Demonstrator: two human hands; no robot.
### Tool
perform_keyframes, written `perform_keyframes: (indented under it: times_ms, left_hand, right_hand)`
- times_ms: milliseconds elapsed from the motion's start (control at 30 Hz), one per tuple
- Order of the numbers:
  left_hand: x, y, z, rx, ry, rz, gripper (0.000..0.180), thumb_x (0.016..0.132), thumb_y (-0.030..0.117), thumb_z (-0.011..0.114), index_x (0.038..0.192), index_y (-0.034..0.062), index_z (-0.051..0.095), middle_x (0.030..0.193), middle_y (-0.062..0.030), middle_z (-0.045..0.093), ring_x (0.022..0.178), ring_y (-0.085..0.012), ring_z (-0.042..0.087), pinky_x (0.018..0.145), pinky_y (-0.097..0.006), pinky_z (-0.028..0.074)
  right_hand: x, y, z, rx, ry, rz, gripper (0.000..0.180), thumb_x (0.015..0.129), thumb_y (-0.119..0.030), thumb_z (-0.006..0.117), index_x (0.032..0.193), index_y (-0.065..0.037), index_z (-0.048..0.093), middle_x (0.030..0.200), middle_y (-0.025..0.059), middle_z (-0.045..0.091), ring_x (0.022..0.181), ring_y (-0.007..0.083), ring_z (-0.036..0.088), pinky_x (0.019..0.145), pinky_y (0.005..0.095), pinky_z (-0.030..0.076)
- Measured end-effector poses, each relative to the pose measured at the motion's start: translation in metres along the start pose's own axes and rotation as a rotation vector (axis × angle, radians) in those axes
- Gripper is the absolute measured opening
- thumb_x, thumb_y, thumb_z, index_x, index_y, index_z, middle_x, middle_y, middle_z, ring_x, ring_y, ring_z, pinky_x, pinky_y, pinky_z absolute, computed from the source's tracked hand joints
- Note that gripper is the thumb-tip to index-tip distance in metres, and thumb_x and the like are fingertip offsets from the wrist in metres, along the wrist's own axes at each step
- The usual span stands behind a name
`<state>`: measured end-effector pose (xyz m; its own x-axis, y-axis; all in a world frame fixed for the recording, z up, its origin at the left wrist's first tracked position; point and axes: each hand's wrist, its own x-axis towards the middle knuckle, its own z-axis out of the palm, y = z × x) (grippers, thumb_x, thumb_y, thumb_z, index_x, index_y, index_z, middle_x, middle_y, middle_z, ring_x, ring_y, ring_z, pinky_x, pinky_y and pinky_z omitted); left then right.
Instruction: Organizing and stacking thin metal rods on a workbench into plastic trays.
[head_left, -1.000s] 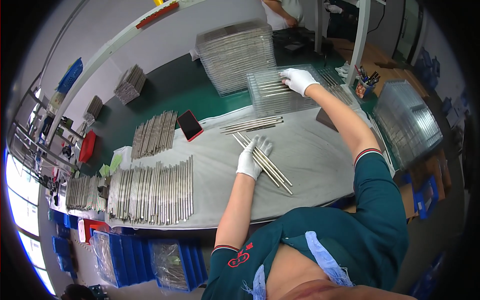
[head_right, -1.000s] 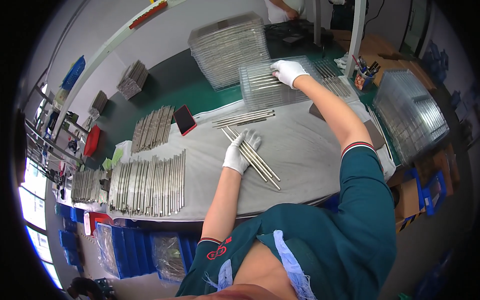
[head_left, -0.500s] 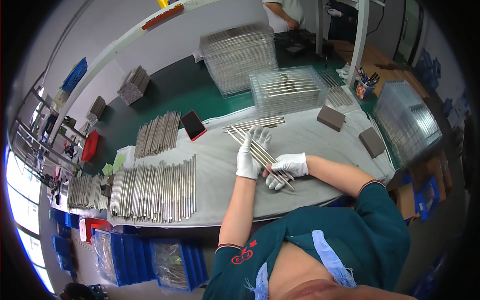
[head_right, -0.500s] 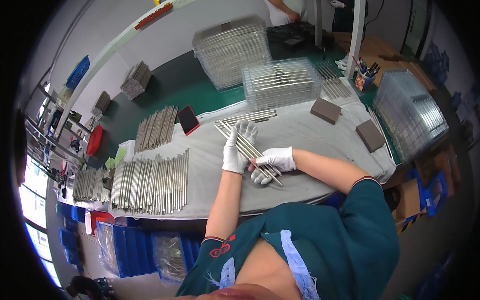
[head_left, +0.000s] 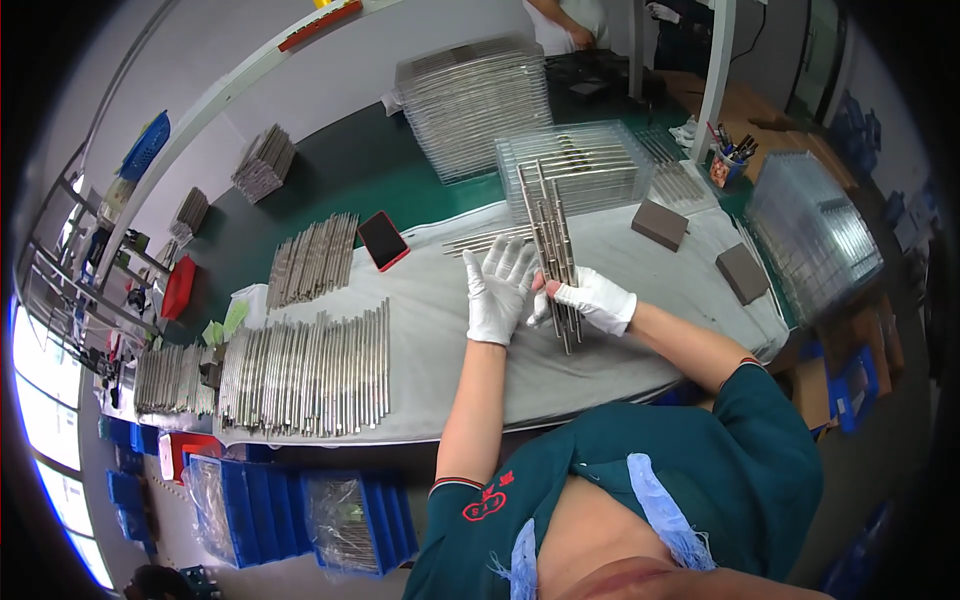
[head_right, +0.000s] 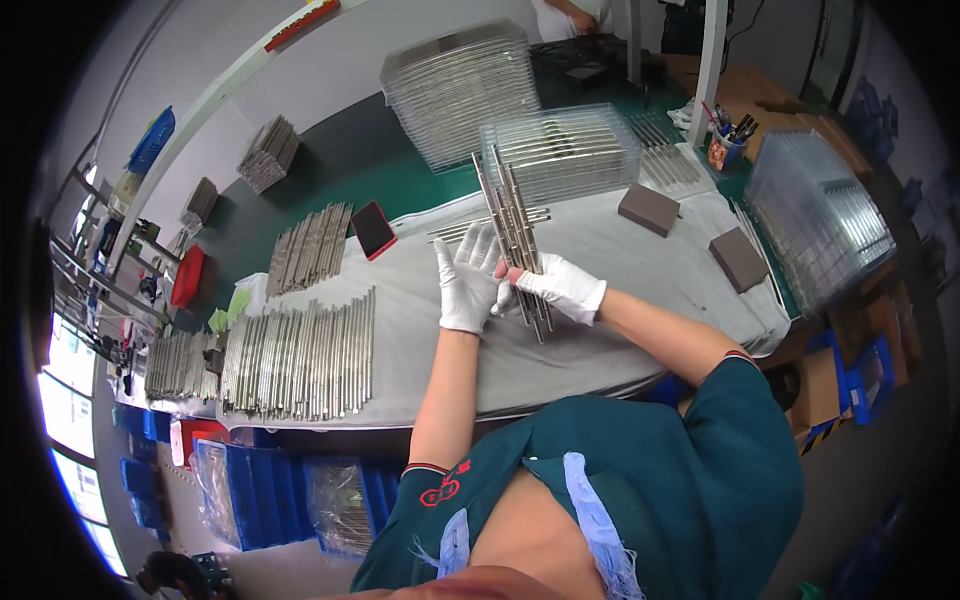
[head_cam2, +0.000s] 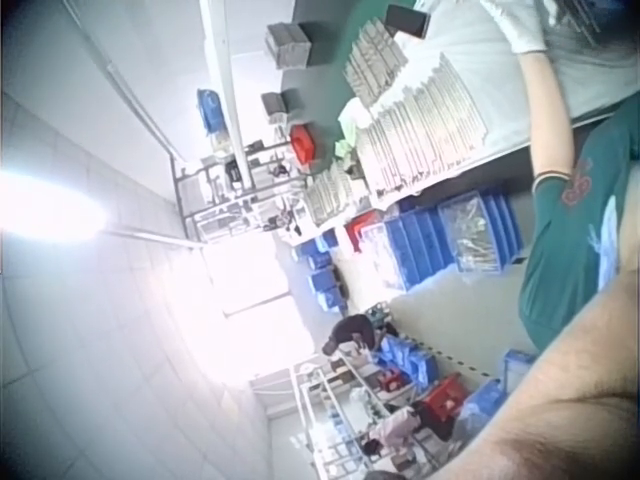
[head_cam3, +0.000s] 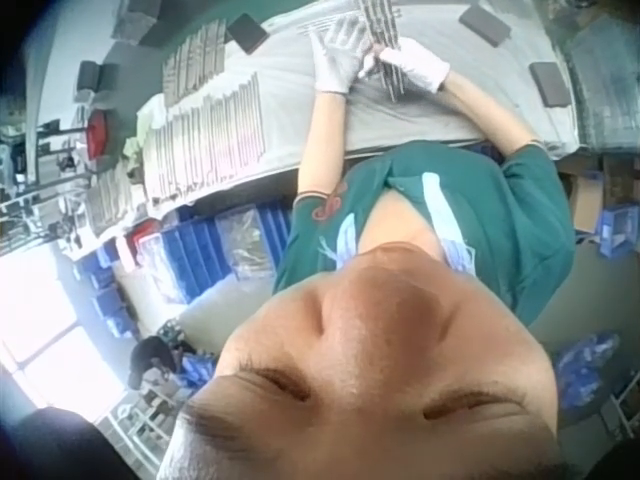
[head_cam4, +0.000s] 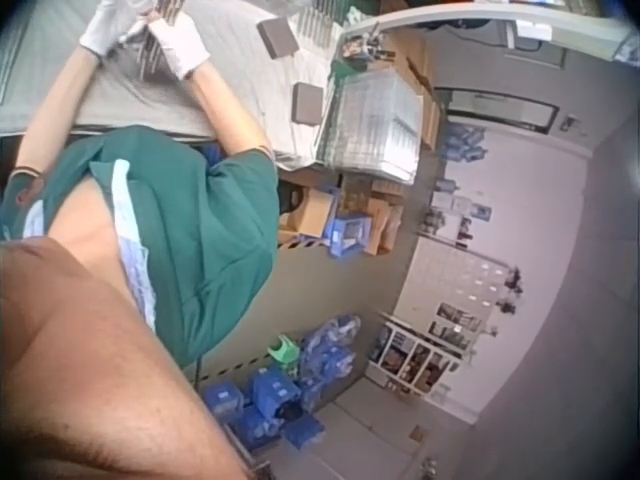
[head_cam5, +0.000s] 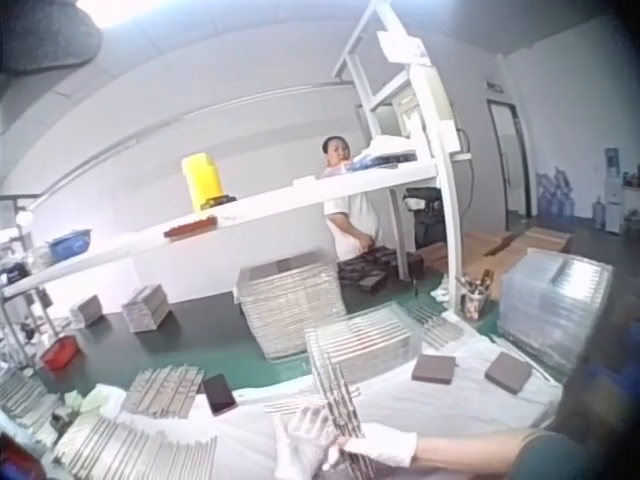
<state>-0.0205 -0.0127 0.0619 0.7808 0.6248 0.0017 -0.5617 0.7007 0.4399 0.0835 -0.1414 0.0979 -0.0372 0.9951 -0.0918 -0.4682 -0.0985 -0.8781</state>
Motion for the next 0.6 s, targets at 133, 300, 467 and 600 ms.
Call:
perform_keyframes:
  times_ms: [133,300,467,600]
  left_hand:
    - [0.0,-0.002,0.0,-0.021,0.034,0.006,0.064,0.08,0.055,0.05,0.121,0.006,0.041,0.116,-0.0106,0.048,0.111,-0.0262,0.046,0.091,-0.041,0.042]
    - [-0.005,-0.005,0.004,0.053,-0.015,-0.024,0.062,0.082,0.053,0.05,0.121,0.0054,0.041,0.116,-0.0091,0.048,0.108,-0.0238,0.047,0.09,-0.041,0.042]
    - [-0.011,-0.004,0.012,0.194,-0.122,-0.017,0.073,0.08,0.058,0.049,0.125,0.0026,0.036,0.123,-0.0145,0.044,0.113,-0.029,0.045,0.094,-0.044,0.04]
    - [-0.012,-0.004,0.013,0.241,-0.133,-0.018,0.078,0.079,0.062,0.045,0.127,0.001,0.034,0.126,-0.0165,0.042,0.115,-0.0308,0.043,0.096,-0.043,0.038]
  right_hand:
    - [0.003,0.007,-0.013,-0.349,0.041,-0.262,0.024,0.089,-0.021,0.052,0.103,-0.002,0.054,0.089,0.0039,0.058,0.088,0.0113,0.054,0.081,0.0264,0.043]
    - [0.012,0.046,-0.028,-0.523,0.021,-0.209,0.022,0.087,-0.021,0.054,0.101,-0.004,0.055,0.093,0.003,0.058,0.091,0.0109,0.051,0.085,0.027,0.039]
    - [0.017,0.05,-0.03,-0.466,0.021,-0.181,0.021,0.088,-0.021,0.053,0.1,-0.004,0.055,0.089,0.0031,0.059,0.089,0.0107,0.051,0.084,0.0261,0.039]
    - [0.014,0.042,-0.027,-0.45,-0.019,-0.168,0.022,0.088,-0.022,0.054,0.101,-0.004,0.055,0.092,0.0022,0.058,0.091,0.0108,0.05,0.085,0.0261,0.039]
